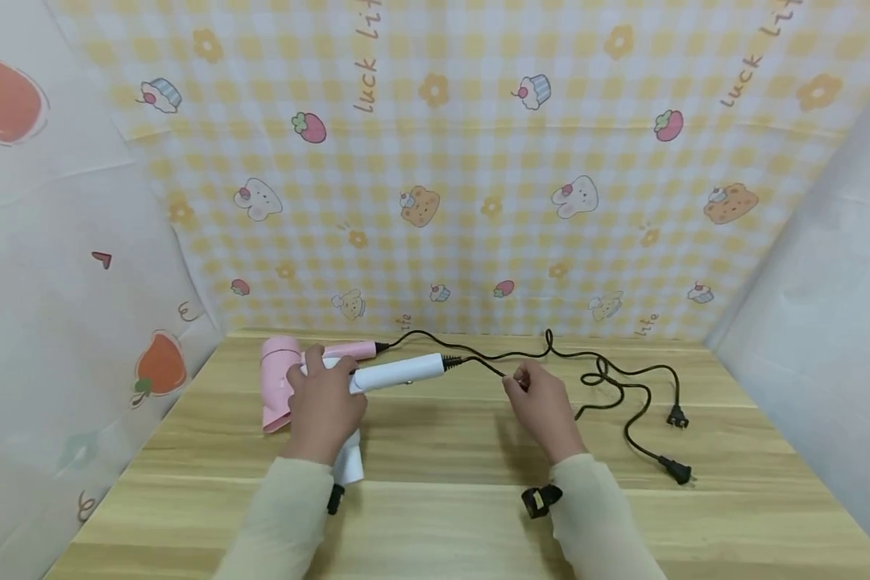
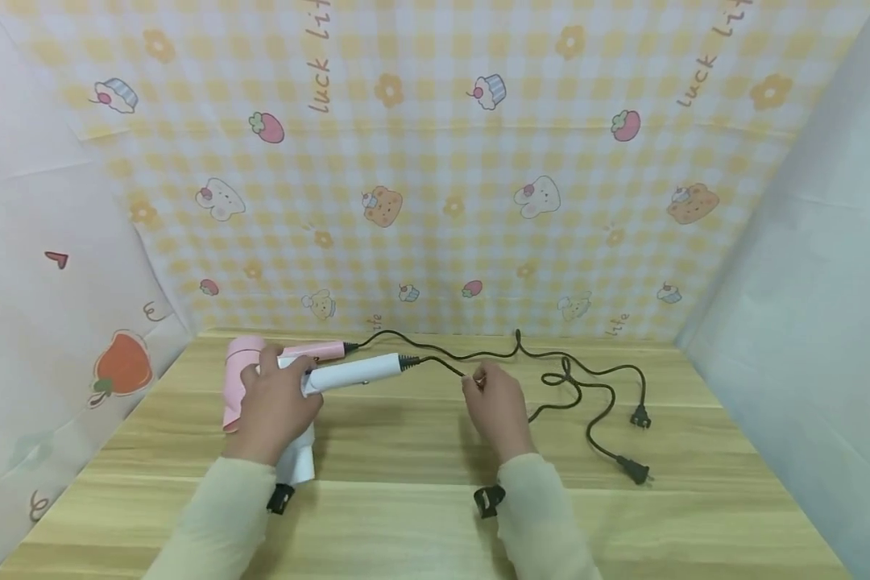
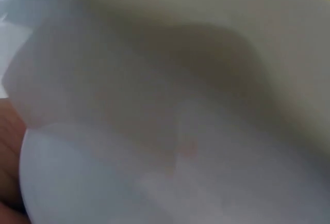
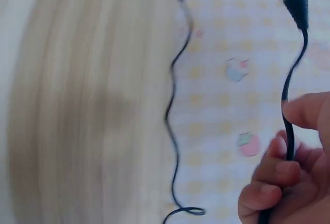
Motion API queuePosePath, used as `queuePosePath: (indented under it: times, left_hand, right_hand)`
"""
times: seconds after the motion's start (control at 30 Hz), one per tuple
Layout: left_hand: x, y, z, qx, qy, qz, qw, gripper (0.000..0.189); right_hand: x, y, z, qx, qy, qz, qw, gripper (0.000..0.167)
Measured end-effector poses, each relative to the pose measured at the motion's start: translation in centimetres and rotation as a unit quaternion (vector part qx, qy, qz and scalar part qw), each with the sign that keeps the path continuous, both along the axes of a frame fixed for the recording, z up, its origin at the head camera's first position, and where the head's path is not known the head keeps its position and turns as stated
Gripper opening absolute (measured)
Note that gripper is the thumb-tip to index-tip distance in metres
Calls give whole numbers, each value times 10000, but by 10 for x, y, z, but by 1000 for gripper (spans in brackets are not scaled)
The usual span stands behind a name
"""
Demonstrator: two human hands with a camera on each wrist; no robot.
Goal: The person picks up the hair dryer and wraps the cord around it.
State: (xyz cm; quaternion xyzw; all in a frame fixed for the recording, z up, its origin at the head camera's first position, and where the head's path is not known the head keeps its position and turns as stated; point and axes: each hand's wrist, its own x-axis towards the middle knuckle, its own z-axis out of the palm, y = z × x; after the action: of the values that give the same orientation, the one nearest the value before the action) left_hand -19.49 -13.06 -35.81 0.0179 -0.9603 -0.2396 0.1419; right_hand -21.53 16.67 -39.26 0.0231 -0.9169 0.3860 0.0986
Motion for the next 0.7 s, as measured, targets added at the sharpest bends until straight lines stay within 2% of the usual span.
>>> queuePosePath:
  times: [0.13, 0.33, 0.47, 0.7]
  left_hand:
    - [25, 17, 4, 198, 576, 198, 9979, 36]
    - [49, 39, 3, 578, 1242, 423, 9897, 33]
    - [55, 49, 1, 603, 1474, 358, 9866, 33]
    - [55, 53, -2, 425, 1771, 248, 9830, 32]
  right_hand:
    - [22, -9, 8, -38, 439, -157, 9989, 12]
    - [45, -17, 21, 771, 1093, 398, 9902, 14]
    - [58, -18, 29, 1196, 1279, 831, 9810, 18]
    - [65, -14, 35, 1258, 1549, 1246, 9719, 19]
